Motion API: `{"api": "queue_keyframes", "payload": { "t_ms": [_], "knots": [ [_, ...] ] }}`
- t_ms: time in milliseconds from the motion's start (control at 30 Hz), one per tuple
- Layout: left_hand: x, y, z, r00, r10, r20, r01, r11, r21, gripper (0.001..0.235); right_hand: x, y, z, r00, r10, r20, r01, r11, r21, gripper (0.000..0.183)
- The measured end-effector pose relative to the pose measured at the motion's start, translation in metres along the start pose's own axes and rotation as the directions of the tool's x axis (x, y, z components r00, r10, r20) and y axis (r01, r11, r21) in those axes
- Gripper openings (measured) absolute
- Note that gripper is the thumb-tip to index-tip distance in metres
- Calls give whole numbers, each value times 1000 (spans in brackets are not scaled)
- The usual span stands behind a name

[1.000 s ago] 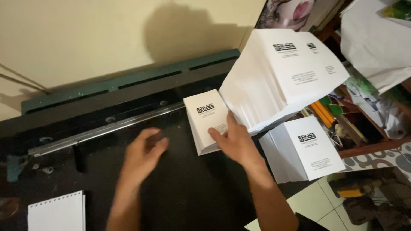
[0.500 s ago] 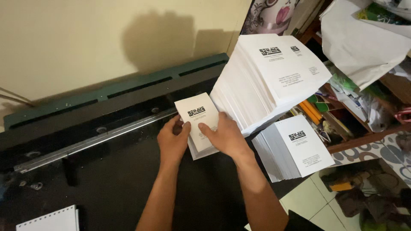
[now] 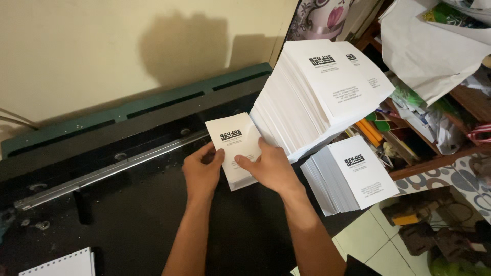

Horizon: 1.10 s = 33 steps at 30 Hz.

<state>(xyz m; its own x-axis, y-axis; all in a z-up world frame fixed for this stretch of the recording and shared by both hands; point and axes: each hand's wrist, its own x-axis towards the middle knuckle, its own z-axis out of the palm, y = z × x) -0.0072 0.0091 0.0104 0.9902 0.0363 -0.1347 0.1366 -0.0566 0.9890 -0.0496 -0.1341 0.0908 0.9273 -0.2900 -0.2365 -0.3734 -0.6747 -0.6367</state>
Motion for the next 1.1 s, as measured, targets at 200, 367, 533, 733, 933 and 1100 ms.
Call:
{"api": "queue_keyframes", "payload": {
  "t_ms": [200, 367, 533, 733, 933, 1100],
  "knots": [
    [-4, 10, -10, 998, -61, -4, 61, 998, -10, 38, -7, 8, 2, 998, -15, 67, 15, 1000, 1, 94],
    [9, -8, -11, 989, -143, 32, 146, 977, -156, 40, -5, 28, 5, 996, -75, 39, 71, 991, 110, 85],
    [11, -36, -23, 994, -109, -24, 96, 941, -323, 40, -4, 53, 20, 965, -214, -151, 248, 932, 263, 56],
    [-26, -37, -104, 984, 166, -65, -178, 935, -306, 25, -50, 44, 62, 825, -423, -375, 539, 789, 295, 15],
    [-61, -121, -158, 990, 126, 56, -103, 945, -311, 25, -59, 56, 163, 845, -453, -285, 527, 613, 589, 69],
    [-84, -157, -144, 994, 62, 87, -40, 973, -228, 42, -48, 73, 215, 915, -404, 17, 283, 670, 686, 55]
  ]
}}
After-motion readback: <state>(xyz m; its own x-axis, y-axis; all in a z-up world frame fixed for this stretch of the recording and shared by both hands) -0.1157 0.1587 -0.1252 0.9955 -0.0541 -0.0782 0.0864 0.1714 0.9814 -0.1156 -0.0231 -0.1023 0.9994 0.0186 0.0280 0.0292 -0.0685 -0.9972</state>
